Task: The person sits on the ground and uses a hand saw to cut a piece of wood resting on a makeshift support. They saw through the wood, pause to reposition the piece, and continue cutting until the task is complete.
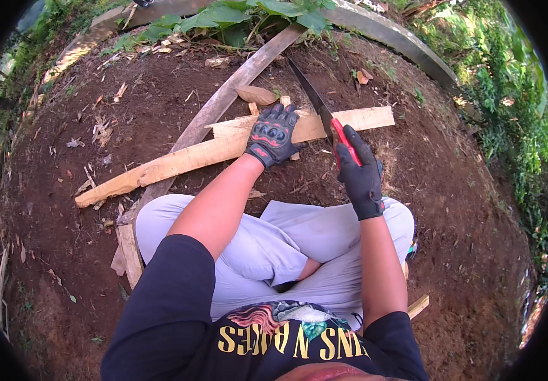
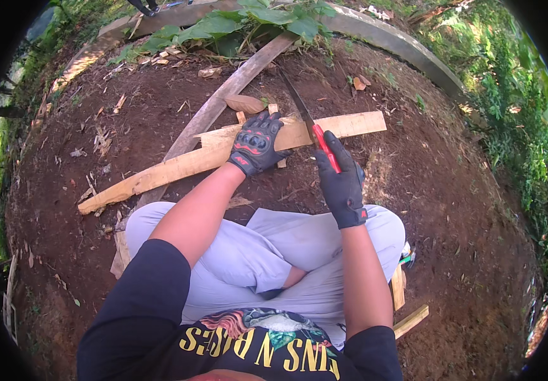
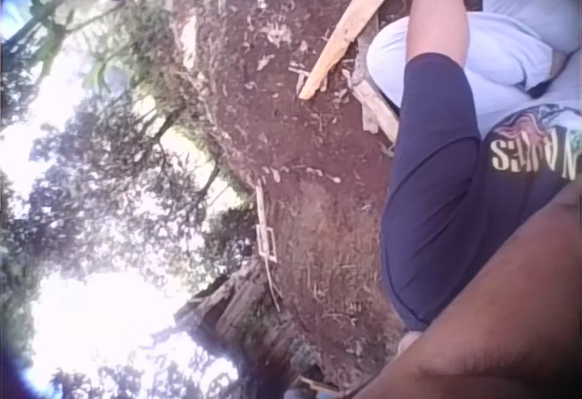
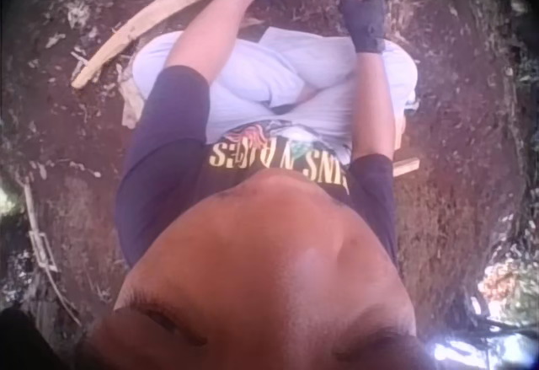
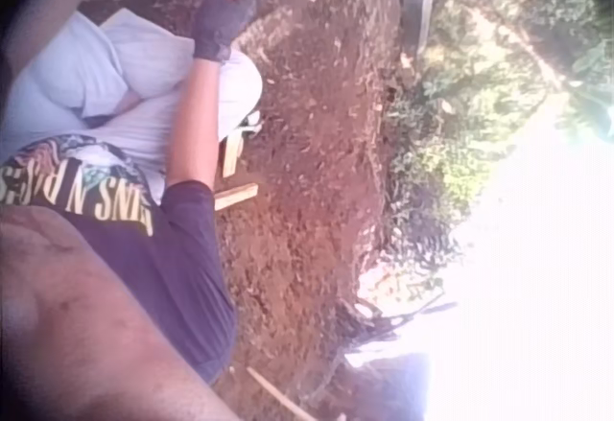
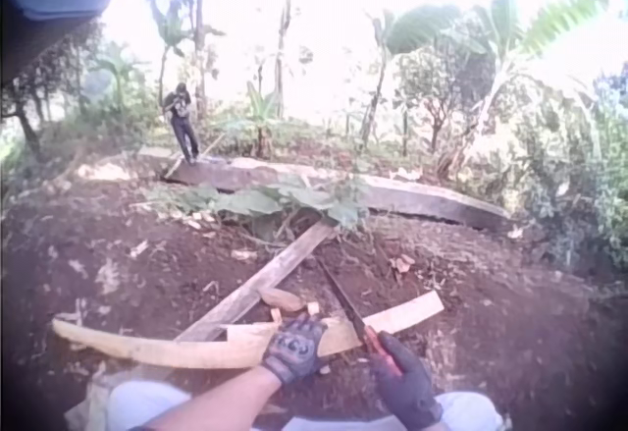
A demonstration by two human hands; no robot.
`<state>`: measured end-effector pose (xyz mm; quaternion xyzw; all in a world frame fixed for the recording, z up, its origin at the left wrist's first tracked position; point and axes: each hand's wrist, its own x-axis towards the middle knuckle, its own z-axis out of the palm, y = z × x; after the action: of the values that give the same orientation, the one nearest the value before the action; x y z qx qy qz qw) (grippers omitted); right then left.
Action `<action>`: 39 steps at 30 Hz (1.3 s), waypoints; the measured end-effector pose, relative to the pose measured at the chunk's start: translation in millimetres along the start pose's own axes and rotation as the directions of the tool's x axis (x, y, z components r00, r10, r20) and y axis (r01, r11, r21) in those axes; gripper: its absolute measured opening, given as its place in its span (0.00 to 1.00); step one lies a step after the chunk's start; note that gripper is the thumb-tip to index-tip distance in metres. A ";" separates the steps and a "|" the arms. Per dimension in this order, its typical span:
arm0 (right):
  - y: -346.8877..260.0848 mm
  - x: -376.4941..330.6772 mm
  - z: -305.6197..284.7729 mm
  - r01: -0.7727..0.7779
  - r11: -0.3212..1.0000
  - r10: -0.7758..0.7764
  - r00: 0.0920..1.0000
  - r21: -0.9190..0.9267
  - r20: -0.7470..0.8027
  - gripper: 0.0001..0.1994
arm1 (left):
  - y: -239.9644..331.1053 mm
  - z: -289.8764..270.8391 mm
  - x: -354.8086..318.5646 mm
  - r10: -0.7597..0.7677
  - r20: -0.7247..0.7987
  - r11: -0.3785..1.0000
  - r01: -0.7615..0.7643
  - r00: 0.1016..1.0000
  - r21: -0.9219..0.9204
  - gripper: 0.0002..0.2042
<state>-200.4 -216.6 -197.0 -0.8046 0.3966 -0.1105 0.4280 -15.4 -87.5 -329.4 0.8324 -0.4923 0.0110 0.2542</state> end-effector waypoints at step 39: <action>-17.3 -30.6 -43.4 0.302 0.953 -0.281 0.884 -0.002 -0.374 0.21 | 14.3 -41.2 43.4 -0.079 0.437 0.997 0.077 0.896 0.022 0.44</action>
<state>-233.7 -214.7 -152.1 -0.8073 0.3414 -0.3344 0.3463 4.7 -110.5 -276.0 0.8332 -0.5030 -0.1854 0.1357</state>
